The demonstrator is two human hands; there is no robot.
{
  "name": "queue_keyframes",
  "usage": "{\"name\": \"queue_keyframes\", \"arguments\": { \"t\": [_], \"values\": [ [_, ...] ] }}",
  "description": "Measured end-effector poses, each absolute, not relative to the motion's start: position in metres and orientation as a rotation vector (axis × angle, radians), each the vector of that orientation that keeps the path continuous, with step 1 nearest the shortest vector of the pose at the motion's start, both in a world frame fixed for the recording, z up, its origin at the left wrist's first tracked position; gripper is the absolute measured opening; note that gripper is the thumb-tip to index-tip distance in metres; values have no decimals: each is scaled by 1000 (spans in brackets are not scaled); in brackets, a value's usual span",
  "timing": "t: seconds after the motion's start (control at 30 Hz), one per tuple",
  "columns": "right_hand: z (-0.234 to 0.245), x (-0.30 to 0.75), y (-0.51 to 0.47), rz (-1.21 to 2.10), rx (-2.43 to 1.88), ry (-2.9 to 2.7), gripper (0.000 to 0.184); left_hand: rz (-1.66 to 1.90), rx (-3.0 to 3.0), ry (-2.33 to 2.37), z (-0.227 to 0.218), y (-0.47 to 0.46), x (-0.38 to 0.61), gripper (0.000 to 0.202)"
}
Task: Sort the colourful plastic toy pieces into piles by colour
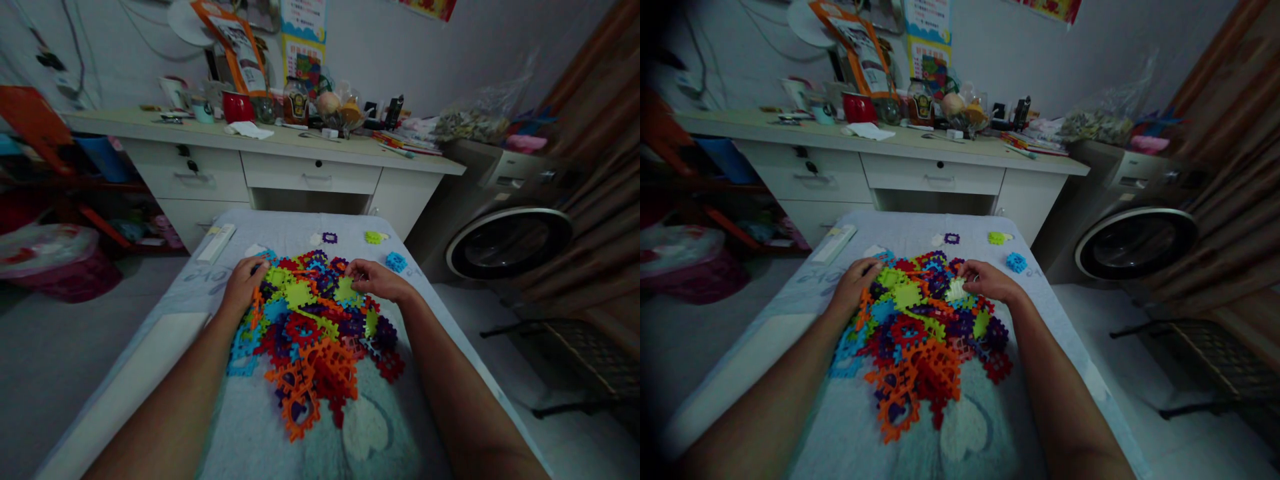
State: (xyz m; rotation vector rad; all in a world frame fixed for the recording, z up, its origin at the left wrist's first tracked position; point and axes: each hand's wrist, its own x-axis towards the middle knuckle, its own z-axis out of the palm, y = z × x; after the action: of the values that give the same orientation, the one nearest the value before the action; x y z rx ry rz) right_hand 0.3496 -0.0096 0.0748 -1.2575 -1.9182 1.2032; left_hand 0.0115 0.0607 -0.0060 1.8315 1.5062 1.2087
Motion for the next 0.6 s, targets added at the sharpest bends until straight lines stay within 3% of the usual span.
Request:
{"name": "queue_keyframes", "arguments": {
  "t": [0.3,0.6],
  "values": [
    [65,345,-6,1338,-1267,-1532,30,1196,1839,1510,-5,59,11,46],
    [69,368,29,1046,-1308,-1362,24,1206,1835,1503,-6,59,11,45]
  ]
}}
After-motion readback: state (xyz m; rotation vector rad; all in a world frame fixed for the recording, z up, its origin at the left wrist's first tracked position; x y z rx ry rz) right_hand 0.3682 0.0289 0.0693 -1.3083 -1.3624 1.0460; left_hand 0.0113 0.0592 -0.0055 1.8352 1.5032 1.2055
